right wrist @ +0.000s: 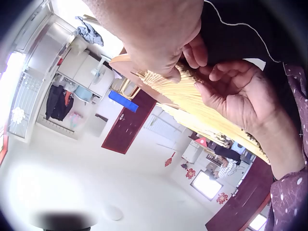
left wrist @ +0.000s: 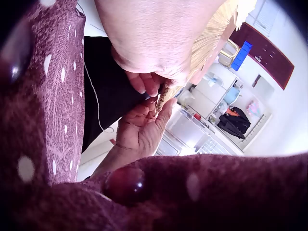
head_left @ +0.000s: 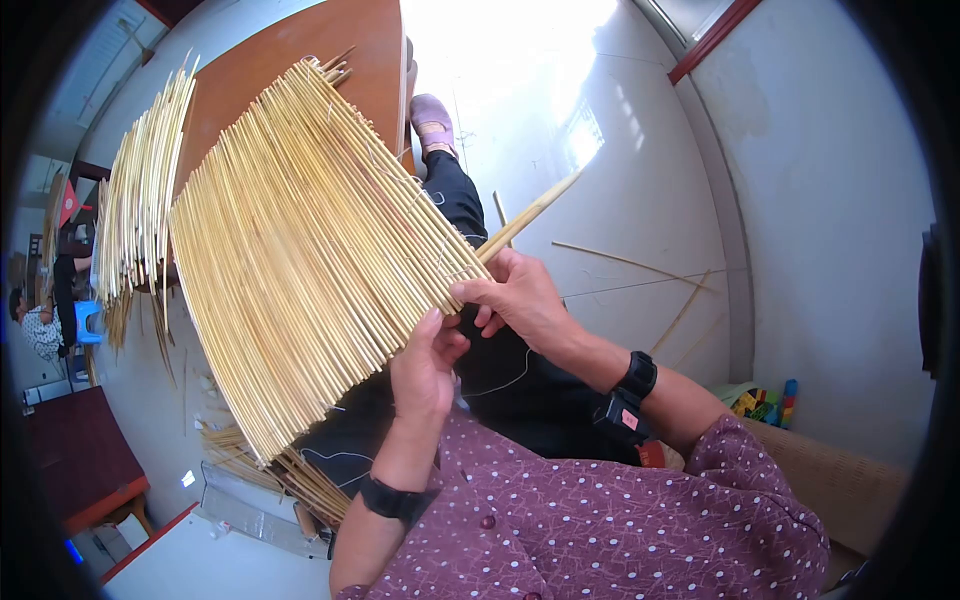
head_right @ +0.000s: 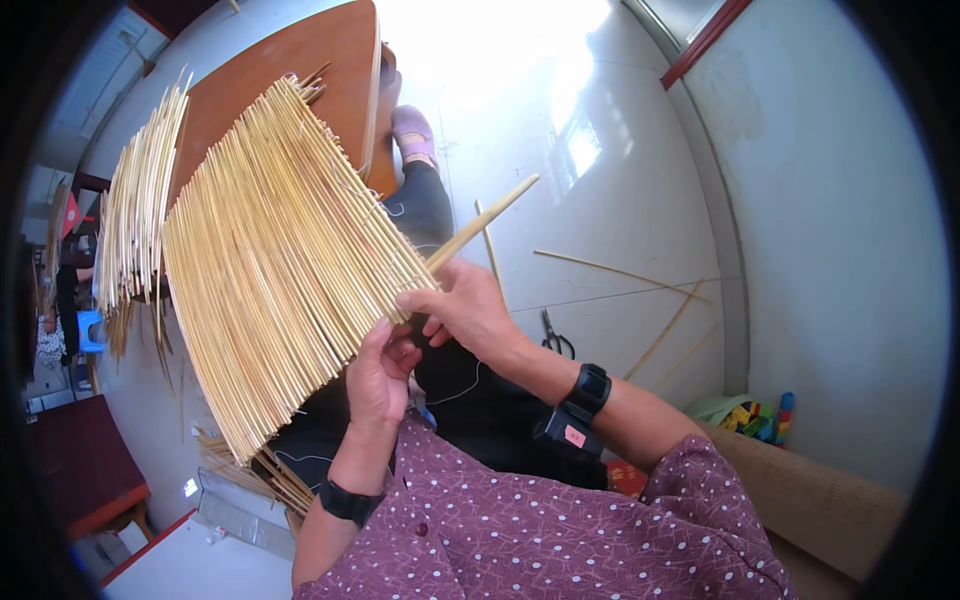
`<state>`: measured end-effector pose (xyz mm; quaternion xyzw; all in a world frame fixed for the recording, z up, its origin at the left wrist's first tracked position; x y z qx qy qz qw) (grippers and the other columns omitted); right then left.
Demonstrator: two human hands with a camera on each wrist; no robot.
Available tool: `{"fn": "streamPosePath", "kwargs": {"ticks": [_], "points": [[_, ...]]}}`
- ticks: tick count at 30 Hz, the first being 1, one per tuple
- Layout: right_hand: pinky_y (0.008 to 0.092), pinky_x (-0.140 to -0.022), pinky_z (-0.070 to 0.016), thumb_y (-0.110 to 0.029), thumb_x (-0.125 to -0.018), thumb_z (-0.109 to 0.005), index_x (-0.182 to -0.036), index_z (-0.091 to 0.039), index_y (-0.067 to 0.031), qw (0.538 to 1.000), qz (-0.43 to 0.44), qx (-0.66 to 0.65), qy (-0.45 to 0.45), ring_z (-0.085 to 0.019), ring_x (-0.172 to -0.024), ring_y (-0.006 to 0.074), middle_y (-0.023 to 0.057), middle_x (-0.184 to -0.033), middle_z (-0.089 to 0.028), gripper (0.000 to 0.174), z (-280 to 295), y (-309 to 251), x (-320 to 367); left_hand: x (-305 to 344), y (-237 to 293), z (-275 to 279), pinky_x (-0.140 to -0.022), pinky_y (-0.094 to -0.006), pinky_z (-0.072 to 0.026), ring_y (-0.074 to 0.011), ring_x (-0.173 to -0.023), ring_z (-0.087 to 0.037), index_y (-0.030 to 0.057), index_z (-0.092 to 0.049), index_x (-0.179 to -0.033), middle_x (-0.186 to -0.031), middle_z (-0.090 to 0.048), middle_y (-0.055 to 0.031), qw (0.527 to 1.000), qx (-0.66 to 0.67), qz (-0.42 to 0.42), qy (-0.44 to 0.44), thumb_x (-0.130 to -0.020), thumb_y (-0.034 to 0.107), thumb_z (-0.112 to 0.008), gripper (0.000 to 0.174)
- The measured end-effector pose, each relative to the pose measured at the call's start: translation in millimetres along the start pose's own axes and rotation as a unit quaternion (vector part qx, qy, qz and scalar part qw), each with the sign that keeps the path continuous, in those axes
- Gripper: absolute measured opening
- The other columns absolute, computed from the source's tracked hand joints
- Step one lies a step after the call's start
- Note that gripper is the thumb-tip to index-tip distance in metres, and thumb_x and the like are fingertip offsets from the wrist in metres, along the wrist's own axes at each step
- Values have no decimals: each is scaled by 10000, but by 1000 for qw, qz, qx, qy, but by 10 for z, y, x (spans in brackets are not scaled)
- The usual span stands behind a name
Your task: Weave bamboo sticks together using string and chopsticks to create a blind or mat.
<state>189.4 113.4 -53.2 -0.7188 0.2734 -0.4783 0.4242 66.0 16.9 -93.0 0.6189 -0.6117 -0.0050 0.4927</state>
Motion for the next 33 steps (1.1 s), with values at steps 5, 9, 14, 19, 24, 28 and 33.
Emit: {"fn": "streamPosePath", "kwargs": {"ticks": [5, 9, 14, 19, 24, 28, 33], "points": [[205, -444, -503, -112, -825, -658, -1014, -565, 58, 999, -5, -40, 17, -579, -553, 80, 75, -813, -630, 271, -19, 49, -26, 7, 27, 1, -641, -288, -536, -148, -703, -610, 50, -613, -1044, -893, -649, -56, 1000, -7, -4, 0, -892, 172, -628, 196], [215, -431, -498, -121, -821, -660, -1022, -556, 58, 998, -7, -55, 15, -582, -546, 96, 82, -814, -617, 289, -13, 48, -36, 352, 213, 31, -647, -298, -543, -164, -729, -637, 33, -615, -1066, -900, -668, -66, 948, -297, 41, -109, -842, 165, -687, 270], [220, -423, -494, -127, -818, -663, -1010, -554, 57, 998, -7, -58, 5, -583, -535, 106, 88, -815, -614, 287, -2, 81, -55, 727, 817, -532, -865, -430, -510, -255, -984, -640, 41, -559, -1216, -1112, -640, -130, 538, -707, -399, -224, -708, 147, -766, 559], [246, -415, -501, -131, -810, -634, -1028, -564, 91, 999, 7, -47, 13, -607, -526, 140, 108, -766, -626, 319, 5, 47, -37, 268, 733, -479, -1130, -558, -155, -249, -1387, -318, 122, -385, -1402, -1488, -337, -112, 309, -849, -394, -171, -736, 70, -674, 728], [242, -411, -495, -133, -810, -637, -1024, -560, 91, 998, -3, -55, 23, -600, -508, 134, 108, -751, -621, 319, 11, 133, -47, 247, 770, -527, -1114, -561, -201, -250, -1365, -355, 133, -433, -1370, -1472, -375, -85, 296, -851, -386, -198, -845, 33, -500, 538], [235, -414, -491, -143, -807, -646, -1029, -556, 85, 998, -10, -54, 16, -594, -499, 124, 102, -739, -618, 331, 13, 108, -44, 228, 761, -519, -1103, -565, -212, -283, -1363, -353, 161, -426, -1384, -1471, -377, -84, 336, -837, -376, -210, -832, 7, -518, 581], [230, -416, -490, -173, -811, -666, -1038, -554, 79, 998, 7, -62, -4, -592, -501, 112, 89, -726, -618, 357, -17, 29, 32, 222, 757, -516, -1092, -552, -235, -289, -1350, -367, 146, -447, -1375, -1443, -412, -80, 356, -822, -393, -207, -830, 8, -522, 567]]}}
Point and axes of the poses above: each hand's wrist, its own x-axis away from the middle knuckle, its own z-axis out of the back of the hand, y = z × x, the point moved 5 cm from there along -x, towards the middle knuckle
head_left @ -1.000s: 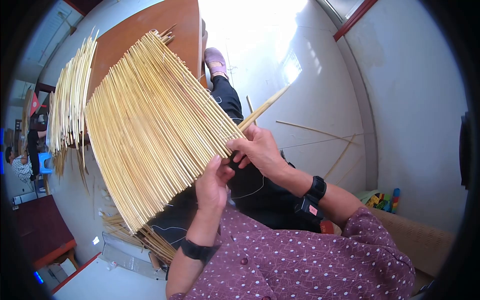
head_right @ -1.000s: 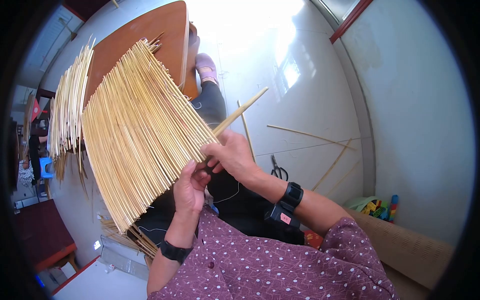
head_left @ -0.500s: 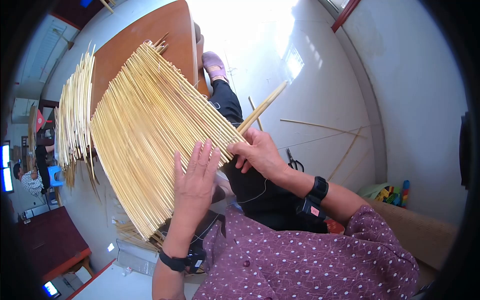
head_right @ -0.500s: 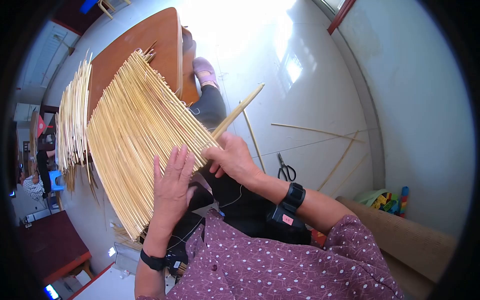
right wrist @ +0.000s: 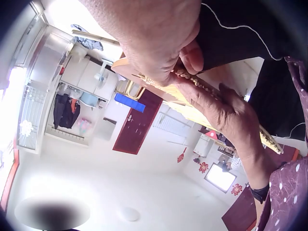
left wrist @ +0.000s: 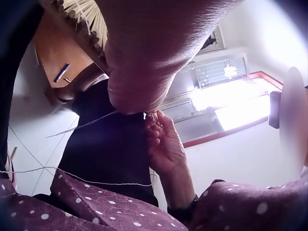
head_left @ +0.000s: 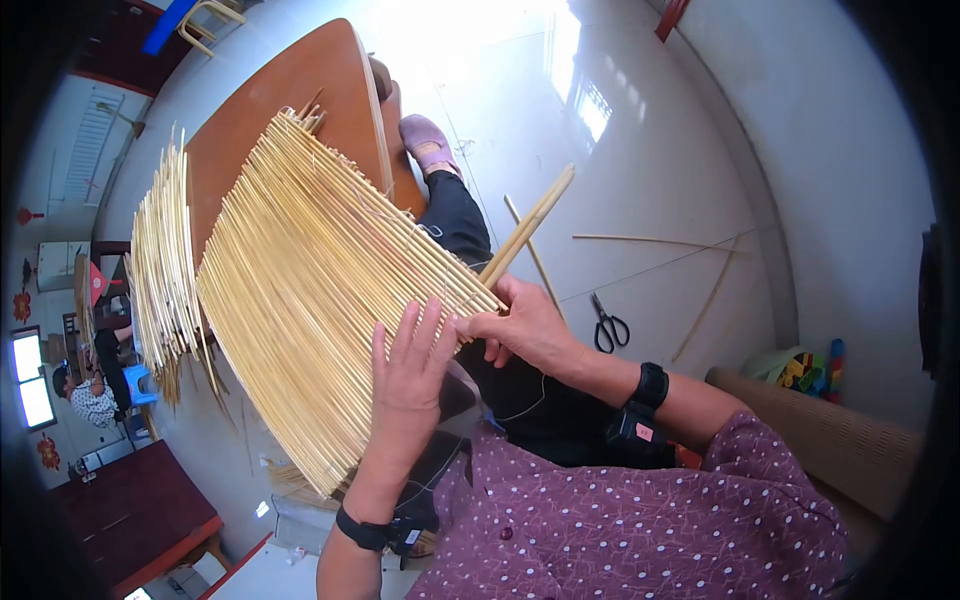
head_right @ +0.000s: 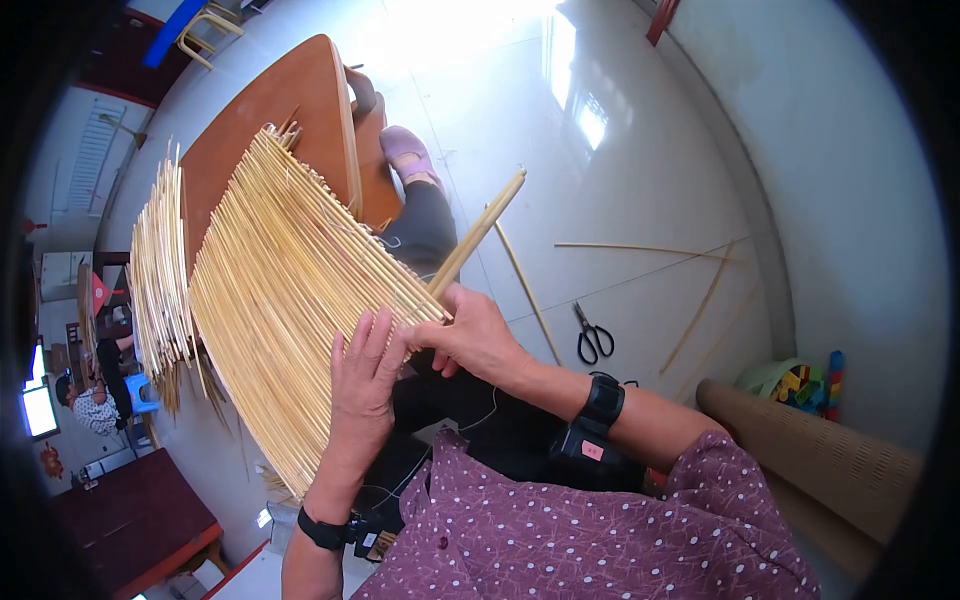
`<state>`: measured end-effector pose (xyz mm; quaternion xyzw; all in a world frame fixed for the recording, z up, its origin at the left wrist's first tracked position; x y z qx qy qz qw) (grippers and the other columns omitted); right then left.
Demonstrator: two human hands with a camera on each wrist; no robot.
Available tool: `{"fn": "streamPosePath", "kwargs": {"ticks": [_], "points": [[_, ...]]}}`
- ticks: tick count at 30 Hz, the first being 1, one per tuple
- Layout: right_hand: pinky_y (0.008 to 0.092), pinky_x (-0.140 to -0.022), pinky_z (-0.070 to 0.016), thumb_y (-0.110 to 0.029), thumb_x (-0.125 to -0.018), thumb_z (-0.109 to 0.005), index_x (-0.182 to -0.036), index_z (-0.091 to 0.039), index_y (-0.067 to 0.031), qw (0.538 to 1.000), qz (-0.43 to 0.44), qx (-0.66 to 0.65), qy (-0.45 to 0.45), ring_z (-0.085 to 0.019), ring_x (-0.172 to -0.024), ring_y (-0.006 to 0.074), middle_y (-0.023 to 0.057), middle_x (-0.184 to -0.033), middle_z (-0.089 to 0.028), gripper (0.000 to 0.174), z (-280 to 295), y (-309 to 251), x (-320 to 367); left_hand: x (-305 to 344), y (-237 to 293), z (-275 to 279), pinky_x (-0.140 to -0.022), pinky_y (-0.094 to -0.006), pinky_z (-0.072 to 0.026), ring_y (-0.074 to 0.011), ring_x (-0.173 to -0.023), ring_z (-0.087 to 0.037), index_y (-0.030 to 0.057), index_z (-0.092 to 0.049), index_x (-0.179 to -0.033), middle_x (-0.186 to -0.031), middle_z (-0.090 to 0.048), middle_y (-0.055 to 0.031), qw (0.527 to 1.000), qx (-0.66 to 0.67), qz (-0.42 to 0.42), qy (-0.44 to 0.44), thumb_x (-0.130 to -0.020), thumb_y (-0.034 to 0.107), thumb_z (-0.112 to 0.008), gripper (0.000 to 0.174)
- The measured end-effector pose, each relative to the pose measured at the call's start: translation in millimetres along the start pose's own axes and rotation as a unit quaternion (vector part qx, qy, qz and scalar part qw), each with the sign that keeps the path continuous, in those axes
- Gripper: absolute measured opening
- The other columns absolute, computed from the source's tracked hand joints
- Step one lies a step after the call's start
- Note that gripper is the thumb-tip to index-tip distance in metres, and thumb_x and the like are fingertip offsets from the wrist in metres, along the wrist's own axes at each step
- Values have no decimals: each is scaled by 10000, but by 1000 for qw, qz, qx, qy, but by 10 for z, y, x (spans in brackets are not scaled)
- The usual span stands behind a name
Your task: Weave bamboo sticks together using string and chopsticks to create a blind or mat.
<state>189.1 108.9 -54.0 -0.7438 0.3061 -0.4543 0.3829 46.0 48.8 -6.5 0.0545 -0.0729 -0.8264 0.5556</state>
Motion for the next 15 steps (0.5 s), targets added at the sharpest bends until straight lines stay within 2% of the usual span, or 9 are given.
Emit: {"fn": "streamPosePath", "kwargs": {"ticks": [8, 13, 15], "points": [[222, -430, -499, -171, -837, -667, -1045, -550, 79, 999, -22, -29, -10, -589, -505, 105, 83, -723, -617, 345, 13, 189, -35, -11, 33, -55, -1114, -529, -209, -288, -1372, -336, 164, -460, -1373, -1476, -377, -73, 1000, 2, 12, -3, -818, -24, -517, 589], [227, -451, -513, -194, -843, -681, -1043, -559, 71, 997, -38, -39, -44, -597, -533, 117, 90, -778, -619, 353, 62, 122, -12, -10, 46, -59, -1116, -525, -211, -275, -1374, -336, 164, -451, -1379, -1477, -376, -68, 1000, -10, 12, 4, -815, -28, -514, 599], [222, -468, -523, -181, -848, -677, -1039, -557, 53, 997, -42, -42, -50, -605, -550, 107, 76, -779, -614, 325, 102, 128, 6, 2, 51, -21, -1099, -534, -243, -259, -1356, -361, 154, -457, -1367, -1465, -391, -68, 999, -41, 2, 7, -834, 23, -514, 552]]}}
Point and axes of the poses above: each hand's wrist, its own x-axis away from the middle knuckle, its own z-axis out of the back of the hand, y = z × x, the point moved 5 cm from there along -x, towards the middle knuckle
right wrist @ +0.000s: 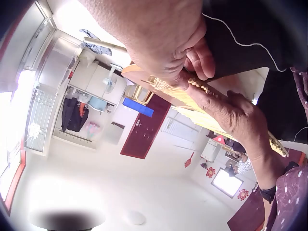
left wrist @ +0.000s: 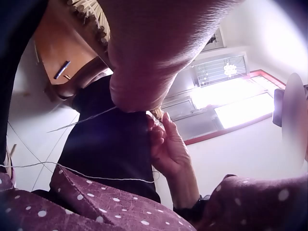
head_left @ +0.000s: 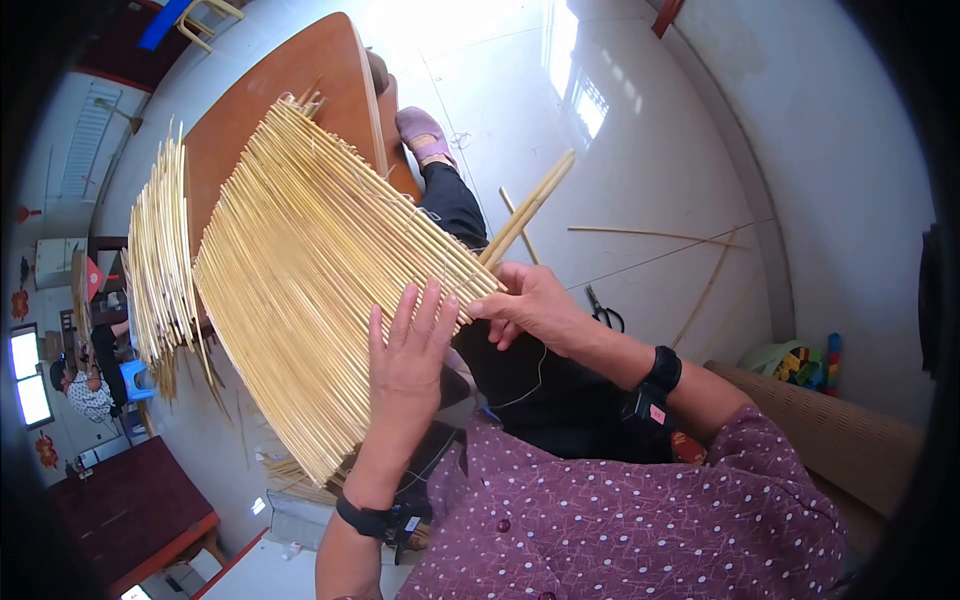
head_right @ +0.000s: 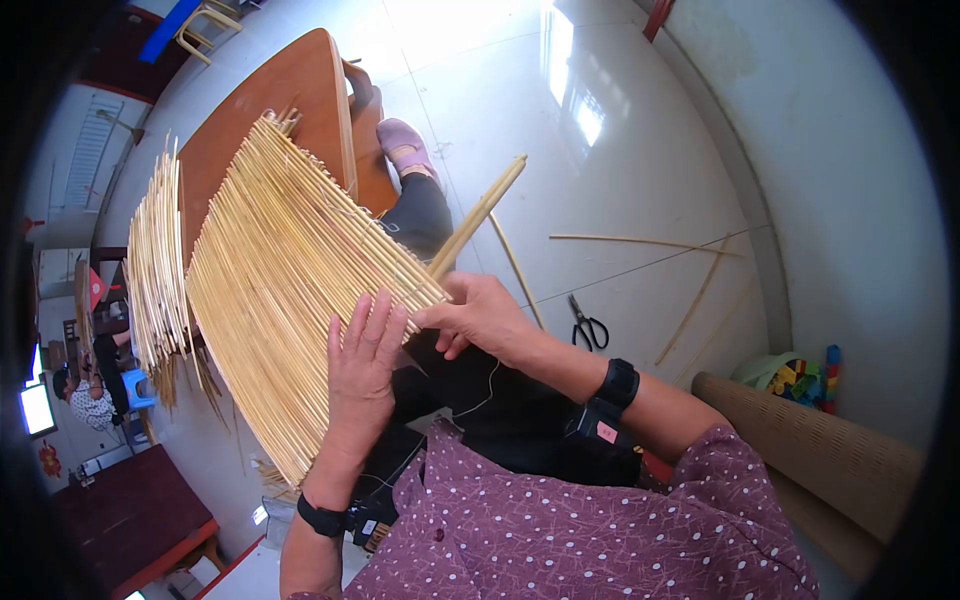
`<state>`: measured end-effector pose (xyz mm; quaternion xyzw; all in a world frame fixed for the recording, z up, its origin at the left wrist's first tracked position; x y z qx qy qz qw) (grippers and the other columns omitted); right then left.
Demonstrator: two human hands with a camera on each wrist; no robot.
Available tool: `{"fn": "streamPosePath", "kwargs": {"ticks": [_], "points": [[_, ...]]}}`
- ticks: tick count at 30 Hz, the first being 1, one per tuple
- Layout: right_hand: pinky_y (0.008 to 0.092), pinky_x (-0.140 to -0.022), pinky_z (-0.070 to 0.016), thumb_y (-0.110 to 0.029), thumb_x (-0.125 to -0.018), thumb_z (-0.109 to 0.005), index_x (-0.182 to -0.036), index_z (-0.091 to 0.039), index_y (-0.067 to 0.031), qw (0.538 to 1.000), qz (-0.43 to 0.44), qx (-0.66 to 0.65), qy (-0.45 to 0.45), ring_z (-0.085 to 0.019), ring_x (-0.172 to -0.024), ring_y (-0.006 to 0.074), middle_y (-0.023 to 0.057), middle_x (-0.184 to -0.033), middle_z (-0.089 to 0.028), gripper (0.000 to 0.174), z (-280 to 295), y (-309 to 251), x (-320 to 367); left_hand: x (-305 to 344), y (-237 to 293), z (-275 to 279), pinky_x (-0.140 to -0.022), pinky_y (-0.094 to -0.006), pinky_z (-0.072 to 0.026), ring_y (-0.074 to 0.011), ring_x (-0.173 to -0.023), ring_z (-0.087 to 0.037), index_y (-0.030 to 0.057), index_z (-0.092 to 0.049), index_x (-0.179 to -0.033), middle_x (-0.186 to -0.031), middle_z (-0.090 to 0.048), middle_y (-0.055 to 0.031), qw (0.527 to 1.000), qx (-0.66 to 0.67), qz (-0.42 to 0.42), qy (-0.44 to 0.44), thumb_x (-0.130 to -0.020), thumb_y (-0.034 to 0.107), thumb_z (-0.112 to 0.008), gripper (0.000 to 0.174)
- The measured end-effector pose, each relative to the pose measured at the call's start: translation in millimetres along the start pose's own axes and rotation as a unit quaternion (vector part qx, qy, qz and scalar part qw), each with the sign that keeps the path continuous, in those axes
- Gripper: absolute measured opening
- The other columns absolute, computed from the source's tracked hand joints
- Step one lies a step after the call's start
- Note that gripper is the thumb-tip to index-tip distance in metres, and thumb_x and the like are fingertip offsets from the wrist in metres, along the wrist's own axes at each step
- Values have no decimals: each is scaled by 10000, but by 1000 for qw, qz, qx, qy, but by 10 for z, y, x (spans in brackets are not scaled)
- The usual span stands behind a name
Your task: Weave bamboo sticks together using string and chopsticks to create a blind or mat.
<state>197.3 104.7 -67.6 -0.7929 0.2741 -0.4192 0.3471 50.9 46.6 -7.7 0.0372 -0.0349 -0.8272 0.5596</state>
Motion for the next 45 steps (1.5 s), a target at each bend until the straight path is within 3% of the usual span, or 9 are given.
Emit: {"fn": "streamPosePath", "kwargs": {"ticks": [9, 17, 19, 21, 25, 28, 32, 38, 45], "points": [[184, -537, -470, -149, -895, -629, -1059, -597, 7, 994, 53, 83, 53, -560, -634, 50, -5, -771, -593, 228, 219, -57, 435, -4, -12, 42, -1105, -549, -229, -269, -1352, -369, 153, -405, -1404, -1476, -373, -63, 1000, -20, -6, 13, -828, -26, -466, 606], [238, -607, -481, -41, -888, -581, -1002, -625, -9, 935, 196, 272, 112, -587, -670, 105, 52, -855, -589, 126, 574, -62, 810, 73, 138, 404, -1092, -498, -279, -313, -1296, -417, 103, -492, -1334, -1383, -457, -125, 990, 88, -37, 106, -714, -16, -653, 652], [242, -617, -479, -20, -879, -578, -1001, -628, -21, 910, 238, 327, 89, -589, -683, 111, 58, -863, -576, 133, 510, -6, 798, 163, 300, 385, -775, -382, -489, -280, -888, -614, 61, -659, -1026, -1089, -605, -86, 973, 197, -56, 105, -718, 71, -724, 315], [247, -627, -477, 2, -870, -574, -1001, -632, -33, 880, 280, 379, 58, -591, -696, 118, 65, -872, -562, 148, 375, -5, 769, 207, 487, 153, -662, -341, -508, -254, -767, -627, 47, -649, -945, -1016, -616, -98, 943, 328, -7, -46, -740, 80, -722, 220], [247, -632, -474, 21, -850, -584, -1023, -628, -41, 896, 283, 336, 61, -601, -718, 123, 70, -907, -581, 189, 231, -63, 754, 282, 513, -208, -583, -285, -496, -176, -655, -615, 26, -619, -867, -875, -625, -82, 951, 308, -2, -6, -800, 65, -681, 99], [243, -600, -480, 21, -841, -598, -1065, -615, -35, 922, 247, 295, 31, -602, -690, 120, 65, -953, -606, 232, 174, -136, 814, 459, 341, -255, -513, -197, -435, -78, -570, -561, 29, -516, -889, -679, -567, -34, 678, 684, 220, -154, -917, 42, -529, 33], [233, -555, -485, 19, -827, -625, -1143, -590, -19, 961, 115, 226, -106, -602, -659, 100, 67, -1027, -640, 320, -134, -151, 859, 745, 108, 210, -467, -191, -386, -67, -519, -494, 35, -488, -920, -646, -534, -17, 611, 757, 217, -79, -933, 51, -513, 33], [198, -566, -492, 6, -856, -617, -1138, -615, -16, 931, 157, 298, -138, -619, -703, 93, 77, -984, -649, 283, -306, -123, 810, 1483, -354, 801, -307, -176, -280, -68, -362, -357, 68, -387, -860, -490, -398, 9, 561, 766, 234, 208, -948, 76, -499, 143], [235, -574, -480, -16, -845, -616, -948, -660, 16, 903, 139, 352, -204, -616, -670, 123, 79, -869, -634, 116, -800, -114, 748, 2603, -242, 1290, -268, -210, -290, -92, -319, -405, 65, -330, -885, -455, -427, -10, 411, 846, 63, 332, -954, 36, -479, 167]]}}
Point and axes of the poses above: each hand's wrist, its own x-axis away from the middle knuckle, its own z-axis out of the back of the hand, y = z × x, the point moved 5 cm from there along -x, towards the middle knuckle
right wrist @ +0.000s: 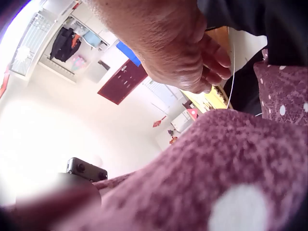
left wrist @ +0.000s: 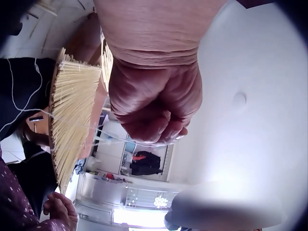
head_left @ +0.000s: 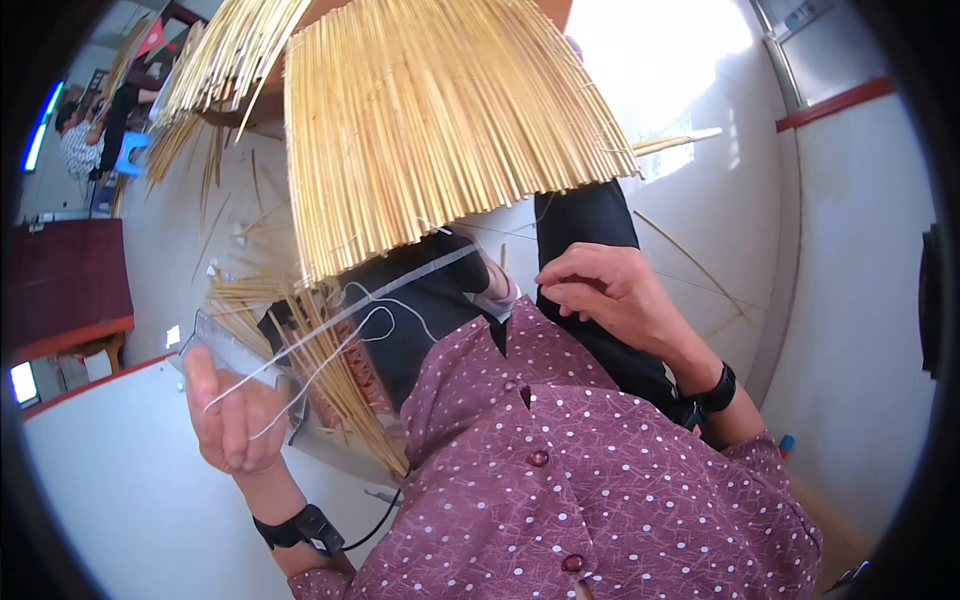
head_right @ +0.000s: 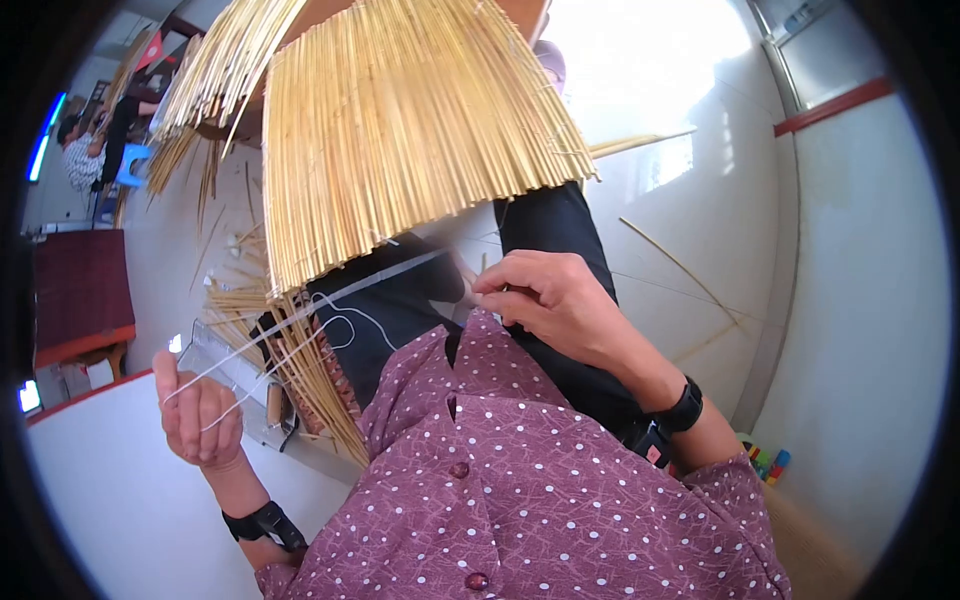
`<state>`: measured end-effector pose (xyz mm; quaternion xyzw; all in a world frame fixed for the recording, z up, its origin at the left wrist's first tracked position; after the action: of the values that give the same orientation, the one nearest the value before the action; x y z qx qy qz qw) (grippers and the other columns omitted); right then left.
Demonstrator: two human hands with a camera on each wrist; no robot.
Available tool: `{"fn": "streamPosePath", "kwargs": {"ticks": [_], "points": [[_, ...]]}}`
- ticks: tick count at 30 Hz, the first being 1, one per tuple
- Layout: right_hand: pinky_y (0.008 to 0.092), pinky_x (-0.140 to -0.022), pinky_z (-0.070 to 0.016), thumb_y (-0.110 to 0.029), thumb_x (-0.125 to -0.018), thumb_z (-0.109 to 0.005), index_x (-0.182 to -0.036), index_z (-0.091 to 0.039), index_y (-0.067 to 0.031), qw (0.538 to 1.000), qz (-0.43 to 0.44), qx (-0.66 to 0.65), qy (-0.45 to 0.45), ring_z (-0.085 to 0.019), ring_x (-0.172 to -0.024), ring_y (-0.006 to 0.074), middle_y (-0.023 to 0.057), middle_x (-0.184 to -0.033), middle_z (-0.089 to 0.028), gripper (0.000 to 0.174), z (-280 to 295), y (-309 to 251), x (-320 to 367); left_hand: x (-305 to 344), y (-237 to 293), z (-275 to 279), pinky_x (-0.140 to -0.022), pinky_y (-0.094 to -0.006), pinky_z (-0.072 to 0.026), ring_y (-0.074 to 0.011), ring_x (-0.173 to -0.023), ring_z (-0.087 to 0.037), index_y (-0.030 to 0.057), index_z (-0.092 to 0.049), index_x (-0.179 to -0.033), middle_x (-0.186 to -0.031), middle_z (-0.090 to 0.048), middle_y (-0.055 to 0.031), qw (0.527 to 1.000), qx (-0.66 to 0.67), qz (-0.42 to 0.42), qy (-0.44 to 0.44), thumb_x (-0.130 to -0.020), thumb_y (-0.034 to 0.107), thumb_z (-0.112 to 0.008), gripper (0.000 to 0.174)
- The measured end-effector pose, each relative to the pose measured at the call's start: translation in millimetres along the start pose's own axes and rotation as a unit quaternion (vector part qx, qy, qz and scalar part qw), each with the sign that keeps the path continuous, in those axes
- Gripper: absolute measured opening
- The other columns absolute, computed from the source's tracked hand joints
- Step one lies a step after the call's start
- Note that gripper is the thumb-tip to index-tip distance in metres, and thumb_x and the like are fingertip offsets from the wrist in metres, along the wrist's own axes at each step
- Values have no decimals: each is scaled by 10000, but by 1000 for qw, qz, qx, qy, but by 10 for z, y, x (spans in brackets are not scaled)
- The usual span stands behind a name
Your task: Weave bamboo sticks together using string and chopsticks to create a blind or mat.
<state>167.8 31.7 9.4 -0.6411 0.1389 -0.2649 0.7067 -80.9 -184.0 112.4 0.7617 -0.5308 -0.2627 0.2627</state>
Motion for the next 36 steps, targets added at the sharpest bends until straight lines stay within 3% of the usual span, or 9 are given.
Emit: {"fn": "streamPosePath", "kwargs": {"ticks": [8, 15, 20, 23, 24, 27, 28, 30, 36], "points": [[285, -621, -490, -70, -814, -644, -1004, -649, 2, 982, 135, 94, -91, -620, -703, 181, 107, -933, -652, 203, -196, -179, -427, 301, -108, -68, -280, -221, -222, -96, -294, -347, 51, -346, -860, -424, -417, -26, 990, -112, -15, 89, -926, 93, -572, 240], [200, -550, -488, -131, -799, -711, -1381, -448, -95, 957, 121, -24, -262, -558, -621, 73, 119, -1393, -461, 640, -352, -332, -333, 280, 80, -557, -292, -287, -308, -178, -313, -433, -18, -452, -749, -482, -527, -148, 994, -21, -10, -108, -817, -95, -572, 158], [250, -545, -458, -140, -795, -714, -1164, -611, -40, 950, 75, 38, -301, -578, -620, 104, 68, -982, -656, 395, -315, -2, -119, 238, 260, -768, -297, -318, -337, -233, -320, -460, -43, -473, -686, -493, -535, -196, 987, 38, -86, -130, -778, -149, -563, 166], [265, -553, -449, -130, -790, -716, -1030, -663, -26, 963, 85, 78, -244, -574, -609, 120, 53, -909, -659, 267, -8, 127, 84, 280, 252, -377, -295, -307, -331, -196, -307, -435, -35, -475, -717, -492, -528, -174, 991, 23, 18, -129, -765, -138, -559, 141], [267, -558, -448, -125, -790, -715, -979, -674, -26, 970, 69, 85, -216, -567, -597, 128, 54, -919, -656, 218, 102, 170, 140, 332, 164, -220, -313, -301, -346, -196, -323, -443, -20, -485, -718, -483, -524, -152, 977, -194, 84, 12, -780, -101, -562, 128], [263, -576, -447, -100, -798, -694, -1036, -655, -39, 986, 46, 134, -84, -561, -631, 136, 62, -944, -640, 249, 329, 226, 275, 316, -183, 248, -419, -343, -426, -269, -413, -525, 6, -519, -705, -499, -544, -148, 710, -549, 386, 212, -801, 14, -582, 116], [261, -585, -446, -88, -802, -684, -1065, -645, -45, 987, 34, 152, -23, -558, -648, 140, 66, -957, -632, 269, 410, 256, 301, 325, -277, 400, -419, -343, -426, -269, -413, -525, 6, -519, -705, -499, -544, -148, 711, -550, 386, 209, -801, 14, -582, 116], [270, -605, -457, -65, -806, -666, -1080, -630, -41, 978, 41, 206, 5, -573, -691, 153, 73, -970, -627, 278, 452, 335, 315, 390, -370, 821, -540, -392, -466, -336, -544, -592, -5, -538, -744, -589, -584, -191, 501, -767, 377, 138, -797, 60, -570, 90], [294, -624, -490, -48, -817, -638, -1032, -634, -13, 969, 52, 236, 47, -633, -701, 196, 97, -929, -629, 218, 439, 373, 339, 620, -25, 1477, -653, -451, -482, -384, -642, -612, -19, -565, -788, -695, -611, -224, 363, -837, 366, 184, -790, 69, -556, 89]]}}
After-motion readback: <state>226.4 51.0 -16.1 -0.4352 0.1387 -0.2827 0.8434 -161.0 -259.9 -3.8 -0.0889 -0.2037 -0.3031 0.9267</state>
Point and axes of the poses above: each hand's wrist, its own x-axis away from the middle knuckle, its own z-axis out of the back of the hand, y = z × x, the point moved 5 cm from there along -x, towards the middle knuckle
